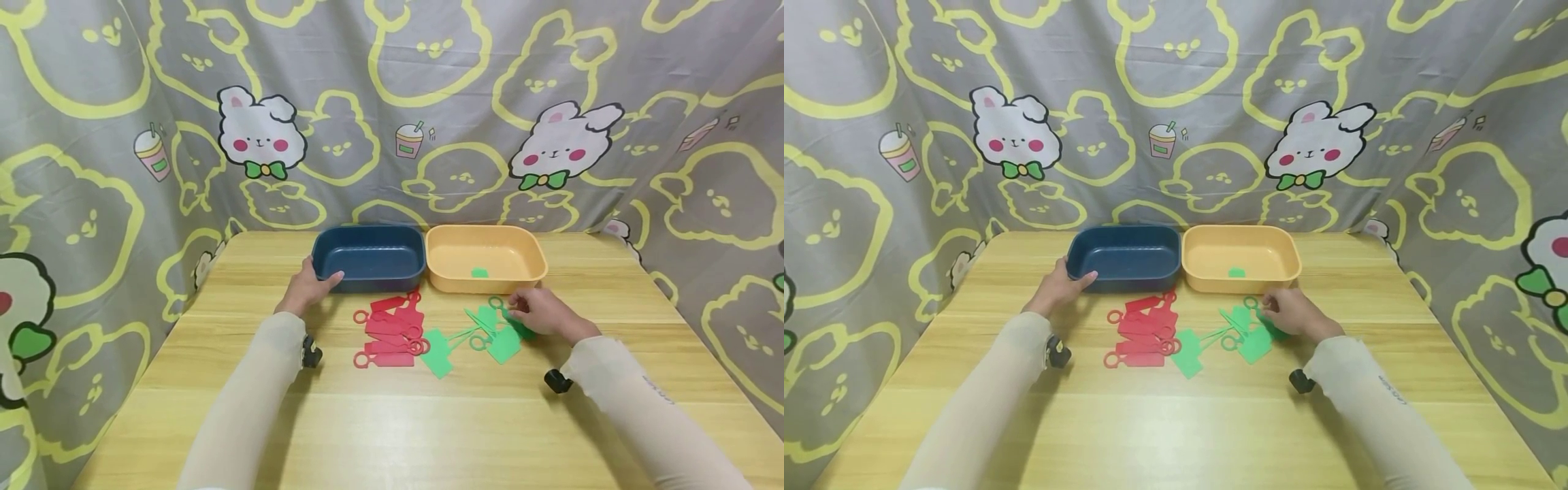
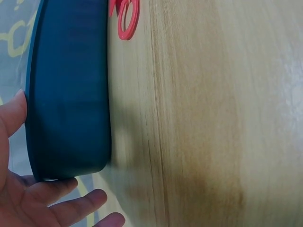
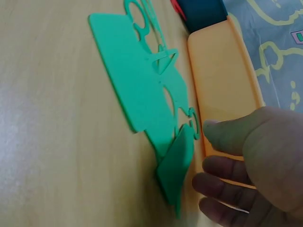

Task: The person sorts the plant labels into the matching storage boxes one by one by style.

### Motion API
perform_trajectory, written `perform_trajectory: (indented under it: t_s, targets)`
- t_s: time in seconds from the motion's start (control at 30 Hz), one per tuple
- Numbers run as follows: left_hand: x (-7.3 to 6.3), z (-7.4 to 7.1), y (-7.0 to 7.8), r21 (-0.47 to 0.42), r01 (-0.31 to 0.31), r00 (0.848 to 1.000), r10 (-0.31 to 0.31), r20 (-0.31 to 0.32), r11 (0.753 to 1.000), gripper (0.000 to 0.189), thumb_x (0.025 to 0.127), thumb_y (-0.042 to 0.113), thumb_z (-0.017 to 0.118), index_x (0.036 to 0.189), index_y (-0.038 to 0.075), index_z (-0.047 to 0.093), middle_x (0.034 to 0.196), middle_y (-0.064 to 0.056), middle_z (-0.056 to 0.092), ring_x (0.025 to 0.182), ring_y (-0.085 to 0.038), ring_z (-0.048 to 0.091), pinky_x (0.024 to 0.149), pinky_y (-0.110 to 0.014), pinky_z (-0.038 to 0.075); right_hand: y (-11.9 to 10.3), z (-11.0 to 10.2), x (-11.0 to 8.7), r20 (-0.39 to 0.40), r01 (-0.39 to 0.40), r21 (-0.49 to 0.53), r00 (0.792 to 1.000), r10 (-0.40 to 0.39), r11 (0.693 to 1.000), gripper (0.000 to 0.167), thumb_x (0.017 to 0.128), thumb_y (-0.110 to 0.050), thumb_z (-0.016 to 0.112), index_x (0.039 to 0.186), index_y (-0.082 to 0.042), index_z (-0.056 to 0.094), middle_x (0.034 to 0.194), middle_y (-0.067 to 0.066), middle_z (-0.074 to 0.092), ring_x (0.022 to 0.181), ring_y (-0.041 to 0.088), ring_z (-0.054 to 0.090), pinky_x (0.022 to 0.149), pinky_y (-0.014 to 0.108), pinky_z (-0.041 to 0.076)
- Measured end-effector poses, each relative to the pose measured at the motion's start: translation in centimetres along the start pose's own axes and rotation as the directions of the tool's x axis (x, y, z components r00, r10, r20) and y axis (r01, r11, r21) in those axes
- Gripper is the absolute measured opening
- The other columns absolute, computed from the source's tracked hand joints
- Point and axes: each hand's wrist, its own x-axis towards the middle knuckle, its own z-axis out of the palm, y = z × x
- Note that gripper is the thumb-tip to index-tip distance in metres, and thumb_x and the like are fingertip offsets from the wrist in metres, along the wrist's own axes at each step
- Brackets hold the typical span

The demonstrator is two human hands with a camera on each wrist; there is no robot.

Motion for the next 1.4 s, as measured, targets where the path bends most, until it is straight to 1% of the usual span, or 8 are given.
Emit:
perform_trajectory:
  t_s: [0.13,0.27,0.5,0.7,0.93,1.03,1.23,1.4]
  targets:
    - [0.0,0.0,-0.1,0.004,-0.002,1.0,0.002,-0.002,1.0,0.104,0.091,0.062,0.053,0.155,0.005,-0.006,0.157,-0.027,0.011,0.142,-0.044,0.017,0.111,-0.057,0.02,0.2,0.3,0.0,0.015,-0.016,-0.017,1.0,0.016,1.0,0.022,0.09,-0.015,0.069,0.101,0.003,0.063,0.083,0.004,0.061,0.076,0.019,0.056,0.071,0.039,0.048]
    - [0.0,-0.1,0.0,0.003,-0.01,1.0,0.01,0.002,1.0,0.103,0.091,0.061,0.053,0.155,0.005,-0.006,0.157,-0.026,0.011,0.142,-0.043,0.018,0.111,-0.056,0.02,0.3,0.6,0.1,0.024,-0.028,-0.031,0.999,0.028,0.999,0.028,0.088,-0.017,0.072,0.104,0.005,0.063,0.084,0.004,0.06,0.077,0.02,0.054,0.073,0.041,0.048]
    - [-0.2,-0.3,0.4,-0.002,-0.009,1.0,0.009,0.009,1.0,0.099,0.094,0.055,0.054,0.155,0.004,-0.006,0.158,-0.026,0.011,0.142,-0.044,0.016,0.111,-0.056,0.019,0.4,0.6,0.2,0.015,-0.017,-0.026,1.0,0.018,1.0,0.022,0.084,-0.012,0.076,0.093,0.002,0.062,0.081,0.004,0.06,0.076,0.021,0.055,0.073,0.041,0.048]
    - [-0.2,-0.3,0.4,0.016,-0.022,1.0,0.022,0.01,1.0,0.1,0.094,0.057,0.053,0.154,0.003,-0.005,0.157,-0.028,0.013,0.141,-0.045,0.017,0.111,-0.056,0.02,0.7,1.0,0.1,0.025,-0.053,0.012,0.998,0.053,0.999,0.019,0.086,-0.009,0.072,0.096,0.002,0.061,0.083,0.005,0.06,0.077,0.021,0.055,0.073,0.04,0.047]
    - [-0.2,-0.3,0.3,0.02,-0.024,1.0,0.023,0.016,1.0,0.1,0.094,0.056,0.053,0.154,0.003,-0.005,0.157,-0.028,0.013,0.141,-0.045,0.016,0.111,-0.055,0.019,0.6,1.2,0.0,0.042,-0.053,0.027,0.998,0.052,0.998,0.018,0.089,-0.009,0.069,0.099,0.0,0.056,0.082,0.005,0.055,0.074,0.02,0.05,0.069,0.037,0.043]
    - [-0.2,-0.3,0.4,0.015,-0.016,1.0,0.016,0.014,1.0,0.099,0.094,0.056,0.054,0.155,0.004,-0.005,0.157,-0.027,0.012,0.142,-0.045,0.016,0.111,-0.056,0.019,0.7,1.2,-0.2,0.022,-0.056,0.039,0.998,0.056,0.998,0.018,0.09,-0.009,0.068,0.1,0.0,0.056,0.084,0.006,0.056,0.076,0.021,0.051,0.07,0.038,0.043]
    - [-0.2,-0.4,0.4,0.008,-0.001,1.0,0.001,0.016,1.0,0.099,0.094,0.055,0.054,0.154,0.004,-0.006,0.157,-0.028,0.012,0.142,-0.045,0.016,0.111,-0.056,0.019,0.8,1.5,-0.5,-0.046,-0.08,0.107,0.995,0.085,0.991,0.018,0.089,-0.007,0.068,0.102,-0.001,0.057,0.086,0.007,0.06,0.079,0.023,0.056,0.072,0.041,0.046]
    - [0.2,-0.4,0.3,0.027,-0.017,1.0,0.016,0.021,0.999,0.1,0.094,0.056,0.054,0.154,0.003,-0.005,0.156,-0.028,0.015,0.141,-0.046,0.019,0.111,-0.056,0.021,0.8,1.8,-0.8,-0.083,-0.09,0.141,0.991,0.102,0.986,0.018,0.089,-0.007,0.068,0.103,-0.001,0.059,0.086,0.006,0.062,0.08,0.023,0.058,0.072,0.039,0.047]
